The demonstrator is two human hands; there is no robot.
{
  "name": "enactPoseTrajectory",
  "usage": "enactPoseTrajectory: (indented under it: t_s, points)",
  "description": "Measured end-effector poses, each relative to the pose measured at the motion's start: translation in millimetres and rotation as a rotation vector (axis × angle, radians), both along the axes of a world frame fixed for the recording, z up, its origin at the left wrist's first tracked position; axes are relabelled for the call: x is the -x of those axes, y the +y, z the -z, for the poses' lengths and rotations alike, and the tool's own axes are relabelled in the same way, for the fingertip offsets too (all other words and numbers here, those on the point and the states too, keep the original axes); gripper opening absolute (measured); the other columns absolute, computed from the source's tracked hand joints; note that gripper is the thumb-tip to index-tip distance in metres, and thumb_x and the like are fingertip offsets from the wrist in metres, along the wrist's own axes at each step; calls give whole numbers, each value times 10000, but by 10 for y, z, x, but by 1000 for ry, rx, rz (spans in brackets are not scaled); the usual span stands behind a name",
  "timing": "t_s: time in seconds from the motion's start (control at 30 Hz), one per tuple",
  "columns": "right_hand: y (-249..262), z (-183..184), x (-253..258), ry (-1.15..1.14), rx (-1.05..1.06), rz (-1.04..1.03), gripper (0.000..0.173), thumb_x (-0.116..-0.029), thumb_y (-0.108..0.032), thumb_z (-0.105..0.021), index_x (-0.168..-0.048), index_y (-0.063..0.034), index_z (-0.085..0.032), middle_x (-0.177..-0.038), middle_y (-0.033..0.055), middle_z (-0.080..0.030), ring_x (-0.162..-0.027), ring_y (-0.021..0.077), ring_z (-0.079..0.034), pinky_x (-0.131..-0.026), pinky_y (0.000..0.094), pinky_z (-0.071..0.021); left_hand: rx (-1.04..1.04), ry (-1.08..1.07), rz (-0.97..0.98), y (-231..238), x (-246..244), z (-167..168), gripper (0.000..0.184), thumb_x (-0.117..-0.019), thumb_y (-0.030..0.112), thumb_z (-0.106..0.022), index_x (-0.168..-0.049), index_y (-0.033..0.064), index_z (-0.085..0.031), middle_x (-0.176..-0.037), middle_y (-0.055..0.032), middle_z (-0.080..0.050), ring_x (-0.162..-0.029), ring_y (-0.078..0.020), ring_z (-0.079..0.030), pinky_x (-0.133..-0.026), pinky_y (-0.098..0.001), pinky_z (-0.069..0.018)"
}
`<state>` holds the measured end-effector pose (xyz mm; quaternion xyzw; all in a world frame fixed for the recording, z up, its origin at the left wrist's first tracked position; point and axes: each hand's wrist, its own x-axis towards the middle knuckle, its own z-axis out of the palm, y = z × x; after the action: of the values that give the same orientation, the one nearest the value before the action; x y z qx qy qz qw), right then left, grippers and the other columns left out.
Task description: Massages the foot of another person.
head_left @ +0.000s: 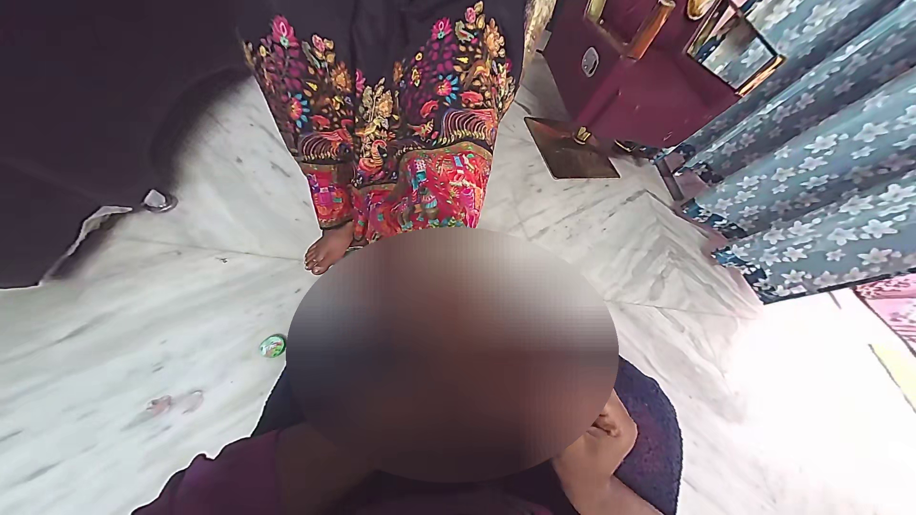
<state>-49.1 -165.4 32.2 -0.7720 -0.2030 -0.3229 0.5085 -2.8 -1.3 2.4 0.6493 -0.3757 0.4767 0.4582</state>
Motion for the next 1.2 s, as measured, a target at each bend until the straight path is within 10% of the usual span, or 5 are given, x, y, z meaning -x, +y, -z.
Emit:
enactPoseTrajectory:
  t_s: [0.6,0.93,1.2]
  points:
    - [40,59,23,-81,103,26,195,-1031,-241,-593,-1146,-163,-729,-1148,-109,-689,-1114,-11,-617,-982,158,-499,1,32,64,47,12,-47,137,-978,377,-667,-1060,269,-690,-1468,78,-480,-1459,-118,-343,-1253,-462,-175]
    - [37,28,0,-51,-6,14,74,-977,-223,-681,-1002,-185,-739,-978,-133,-707,-976,-33,-643,-884,133,-516,23,9,11,17,9,-16,185,-953,386,-699,-1084,257,-676,-1477,75,-476,-1451,-128,-361,-1245,-475,-199]
    - [55,24,27,-45,64,-36,203,-1037,-208,-581,-1158,-137,-729,-1162,-96,-686,-1125,-10,-614,-986,153,-500,26,19,34,15,15,-40,146,-940,365,-719,-1022,254,-669,-1449,69,-494,-1438,-129,-375,-1242,-478,-204]
